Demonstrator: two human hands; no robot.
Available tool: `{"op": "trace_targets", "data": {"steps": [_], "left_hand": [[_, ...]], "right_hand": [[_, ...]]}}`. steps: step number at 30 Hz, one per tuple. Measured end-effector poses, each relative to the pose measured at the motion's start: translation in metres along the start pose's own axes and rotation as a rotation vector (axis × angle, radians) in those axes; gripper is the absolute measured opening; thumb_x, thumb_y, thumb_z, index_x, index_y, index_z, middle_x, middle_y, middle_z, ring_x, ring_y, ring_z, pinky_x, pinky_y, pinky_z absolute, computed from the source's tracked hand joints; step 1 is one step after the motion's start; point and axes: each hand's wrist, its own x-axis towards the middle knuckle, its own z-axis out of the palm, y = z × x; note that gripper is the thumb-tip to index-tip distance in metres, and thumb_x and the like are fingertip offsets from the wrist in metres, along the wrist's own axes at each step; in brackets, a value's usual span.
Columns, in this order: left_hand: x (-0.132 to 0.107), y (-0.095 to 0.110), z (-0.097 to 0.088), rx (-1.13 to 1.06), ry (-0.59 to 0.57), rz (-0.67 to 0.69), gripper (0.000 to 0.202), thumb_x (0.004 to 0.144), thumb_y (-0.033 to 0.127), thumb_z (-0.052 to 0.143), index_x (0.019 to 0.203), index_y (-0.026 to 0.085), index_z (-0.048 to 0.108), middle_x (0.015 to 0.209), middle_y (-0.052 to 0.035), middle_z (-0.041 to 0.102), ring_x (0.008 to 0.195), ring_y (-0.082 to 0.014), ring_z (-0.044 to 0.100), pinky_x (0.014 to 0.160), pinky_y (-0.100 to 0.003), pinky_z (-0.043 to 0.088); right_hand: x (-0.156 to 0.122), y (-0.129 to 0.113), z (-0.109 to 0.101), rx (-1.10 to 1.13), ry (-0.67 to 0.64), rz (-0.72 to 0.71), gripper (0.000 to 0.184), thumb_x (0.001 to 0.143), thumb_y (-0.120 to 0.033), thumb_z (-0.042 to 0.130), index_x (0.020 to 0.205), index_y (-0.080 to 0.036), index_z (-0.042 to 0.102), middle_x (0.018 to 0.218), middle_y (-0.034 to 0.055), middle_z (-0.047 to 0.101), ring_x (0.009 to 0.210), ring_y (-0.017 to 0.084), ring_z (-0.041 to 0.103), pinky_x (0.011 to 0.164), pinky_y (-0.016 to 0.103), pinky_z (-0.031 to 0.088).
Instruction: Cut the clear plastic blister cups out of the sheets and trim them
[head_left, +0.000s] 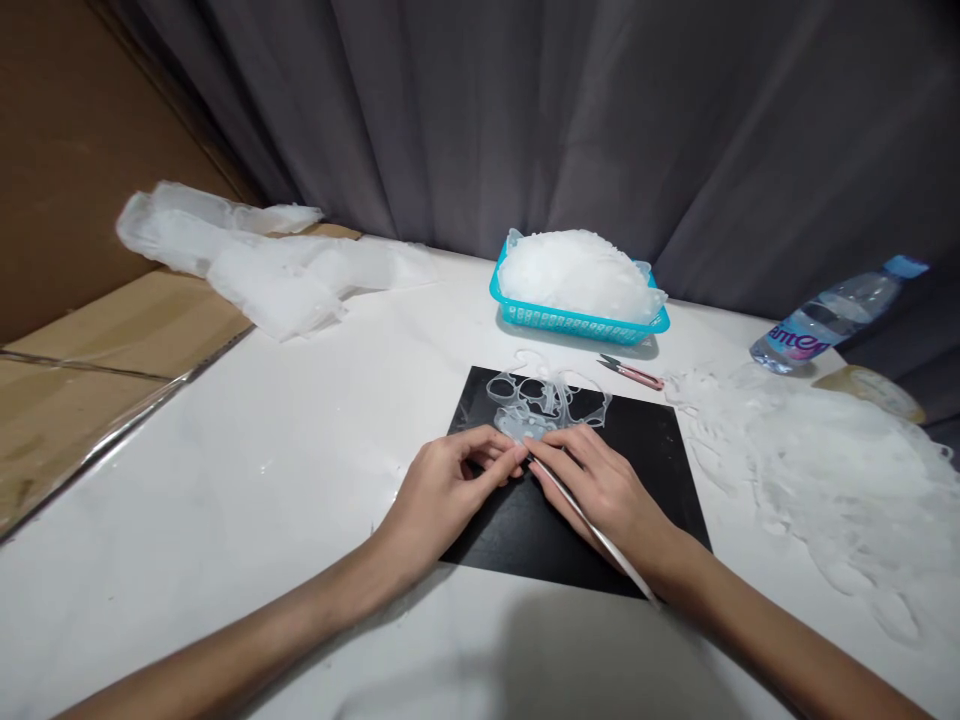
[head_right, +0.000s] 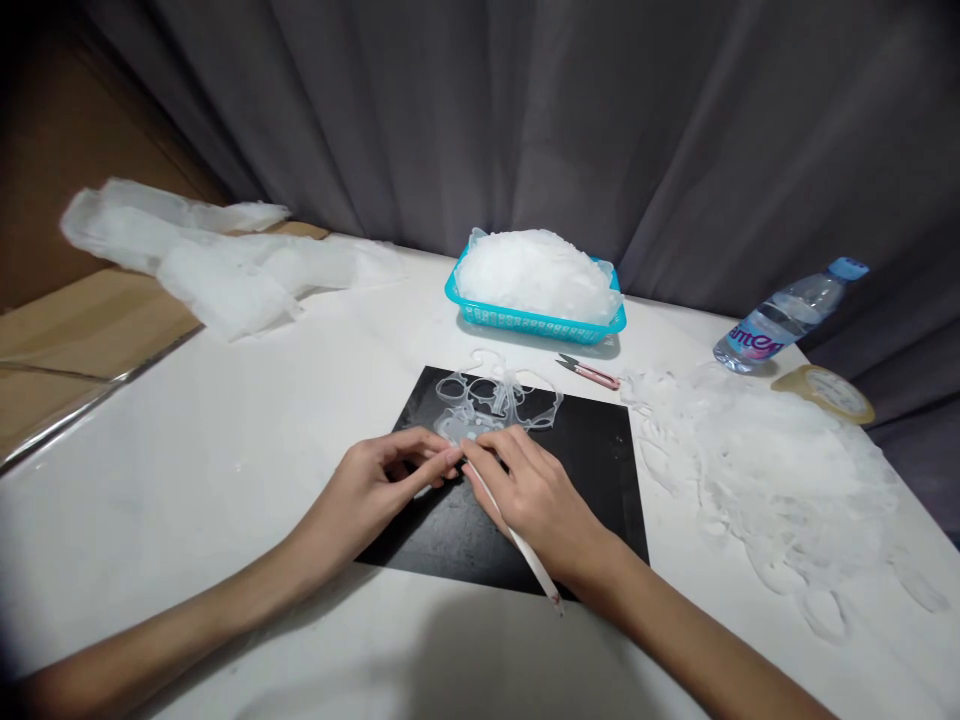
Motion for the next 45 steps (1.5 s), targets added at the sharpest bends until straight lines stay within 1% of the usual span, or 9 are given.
{"op": "trace_targets", "data": {"steps": [10,15,28,31,34,38,40,43,45], "left_hand": [[0.003,0.002,-0.003,0.121,-0.042,-0.009,0.020,0.096,0.037,0.063,0.088,0.019,0.068,0.080,0.0006,0.072,0.074,-0.0166,0.065,0.066,-0.026,0.044],[0.002,0.004,-0.001,0.125,-0.025,-0.010,0.021,0.097,0.038,0.061,0.087,0.020,0.066,0.075,0.0025,0.068,0.069,-0.0150,0.061,0.064,-0.025,0.042],[0.005,0.001,0.009,0.089,-0.022,-0.057,0.015,0.081,0.026,0.061,0.071,0.020,0.053,0.065,0.0059,0.049,0.063,-0.0126,0.045,0.060,-0.026,0.036],[0.007,-0.001,0.006,0.041,-0.058,-0.092,0.012,0.076,0.023,0.062,0.068,0.019,0.054,0.063,0.0064,0.046,0.061,-0.0120,0.043,0.058,-0.025,0.033],[0.011,-0.002,-0.002,0.019,-0.059,-0.134,0.017,0.075,0.025,0.061,0.063,0.020,0.049,0.060,0.0069,0.042,0.058,-0.0113,0.040,0.056,-0.026,0.030],[0.016,-0.002,-0.015,0.012,-0.075,-0.172,0.021,0.077,0.026,0.058,0.062,0.021,0.044,0.058,0.0074,0.037,0.054,-0.0108,0.038,0.055,-0.026,0.027],[0.017,-0.002,-0.019,0.031,-0.113,-0.166,0.025,0.078,0.025,0.058,0.062,0.021,0.040,0.059,0.0072,0.036,0.055,-0.0107,0.037,0.054,-0.026,0.026],[0.017,-0.003,-0.024,0.094,-0.178,-0.134,0.029,0.083,0.028,0.062,0.063,0.021,0.042,0.060,0.0062,0.039,0.057,-0.0114,0.037,0.056,-0.026,0.029],[0.015,0.000,-0.027,0.182,-0.095,-0.111,0.029,0.086,0.038,0.069,0.073,0.021,0.049,0.064,0.0059,0.044,0.059,-0.0127,0.041,0.057,-0.026,0.032]], "right_hand": [[-0.002,-0.004,-0.002,0.177,-0.108,0.127,0.026,0.104,-0.011,0.049,0.127,-0.016,0.060,0.106,0.0122,0.067,0.098,0.023,0.066,0.088,0.037,0.059],[-0.003,-0.009,0.002,0.328,0.024,0.310,0.005,0.101,-0.017,0.058,0.099,-0.022,0.059,0.095,0.0053,0.064,0.089,0.019,0.065,0.084,0.033,0.055],[-0.004,-0.015,0.007,0.264,0.046,0.307,0.014,0.100,-0.009,0.050,0.100,-0.022,0.055,0.094,0.0064,0.069,0.090,0.021,0.071,0.082,0.034,0.057],[0.004,0.004,-0.005,0.314,0.100,0.446,0.014,0.099,-0.017,0.055,0.110,-0.024,0.055,0.097,0.0041,0.070,0.086,0.020,0.072,0.080,0.033,0.058],[0.021,0.052,-0.029,0.356,0.285,0.627,0.022,0.095,-0.024,0.064,0.115,-0.027,0.055,0.095,0.0022,0.071,0.088,0.021,0.073,0.080,0.036,0.059],[0.033,0.112,-0.057,0.432,0.569,0.643,0.025,0.086,-0.026,0.074,0.103,-0.026,0.056,0.088,0.0002,0.070,0.076,0.020,0.073,0.076,0.037,0.060],[0.032,0.119,-0.063,0.541,0.526,0.627,0.028,0.084,-0.027,0.077,0.104,-0.026,0.058,0.085,-0.0007,0.071,0.073,0.019,0.073,0.076,0.036,0.060],[0.032,0.099,-0.064,0.719,0.276,0.602,0.026,0.087,-0.028,0.077,0.109,-0.024,0.063,0.084,-0.0007,0.072,0.074,0.017,0.072,0.075,0.033,0.059],[0.035,0.079,-0.064,0.767,0.097,0.565,0.016,0.090,-0.029,0.075,0.104,-0.023,0.069,0.090,0.0006,0.073,0.079,0.016,0.071,0.074,0.030,0.057]]}}
